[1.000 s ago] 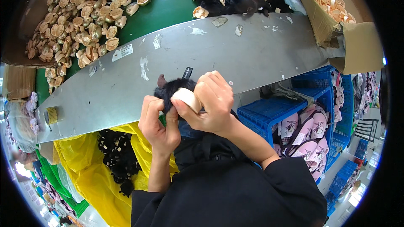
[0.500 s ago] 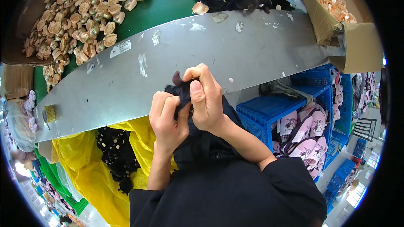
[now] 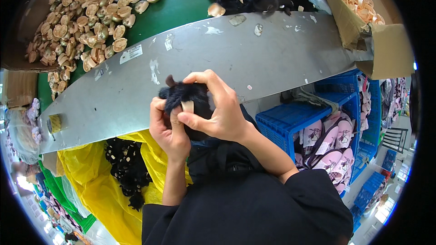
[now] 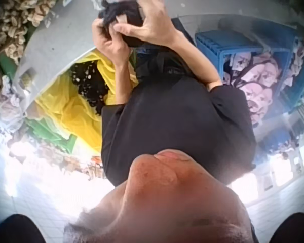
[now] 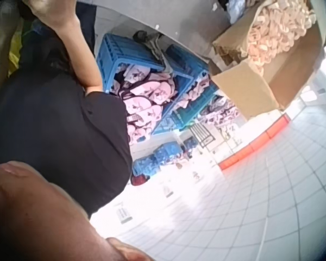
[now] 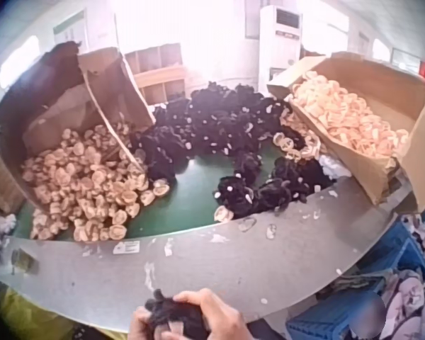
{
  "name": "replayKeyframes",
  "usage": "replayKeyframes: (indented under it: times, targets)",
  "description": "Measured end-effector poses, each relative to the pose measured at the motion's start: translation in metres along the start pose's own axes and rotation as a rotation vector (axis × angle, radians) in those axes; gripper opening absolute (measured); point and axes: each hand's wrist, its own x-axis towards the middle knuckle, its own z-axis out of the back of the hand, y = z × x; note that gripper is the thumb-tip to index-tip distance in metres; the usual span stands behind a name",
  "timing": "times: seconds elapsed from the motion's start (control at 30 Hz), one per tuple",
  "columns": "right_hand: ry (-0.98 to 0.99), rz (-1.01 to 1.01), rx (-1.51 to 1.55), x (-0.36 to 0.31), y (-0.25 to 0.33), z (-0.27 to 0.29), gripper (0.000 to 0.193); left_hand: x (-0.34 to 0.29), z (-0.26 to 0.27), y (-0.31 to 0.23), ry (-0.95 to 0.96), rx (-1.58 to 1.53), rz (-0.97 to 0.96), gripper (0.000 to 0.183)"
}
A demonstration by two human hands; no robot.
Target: The person repeatedly picks up black hair bundles and beige plastic clips from a table, inserts the clips into the hair, and places the assembled units into a yellow bag. The process is repeated continuously throughout the clip.
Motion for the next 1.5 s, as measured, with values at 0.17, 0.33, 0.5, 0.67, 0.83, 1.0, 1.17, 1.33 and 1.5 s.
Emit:
replayKeyframes:
  times: [0.17,0.33,0.5,0.67,0.83,1.0,1.17,1.33,1.5]
  targets:
    - [0.000,-0.096,0.088,-0.006,0.001,0.002,0.046,-0.001,0.002,-0.001,0.006,-0.006,0.010,0.011]
    - [-0.115,-0.069,-0.012,-0.009,-0.005,0.004,0.042,-0.003,-0.002,-0.004,0.011,-0.064,0.044,0.011]
    - [-0.199,-0.151,-0.086,-0.008,-0.001,0.003,0.051,-0.005,-0.003,-0.004,0.016,-0.093,0.046,0.011]
    - [-0.127,-0.239,0.118,-0.009,-0.006,0.008,0.058,0.000,-0.003,-0.008,-0.001,-0.077,0.066,0.010]
    - [-0.160,-0.123,0.184,-0.011,-0.007,0.006,0.048,0.006,0.000,-0.010,0.014,-0.031,0.214,0.010]
    - [-0.072,-0.084,0.153,-0.017,-0.006,0.005,0.036,0.003,0.003,-0.004,-0.038,-0.303,0.424,0.027]
    - [0.025,0.085,0.110,-0.019,-0.007,0.009,0.027,0.007,0.007,-0.004,0.085,-0.386,0.429,0.040]
    - [-0.119,-0.043,0.156,-0.019,-0.004,0.010,0.019,0.007,0.016,-0.006,-0.168,-0.216,0.489,0.048]
    - [-0.261,-0.177,0.212,-0.019,-0.022,0.035,0.017,0.003,0.130,-0.039,-0.465,0.031,0.230,0.048]
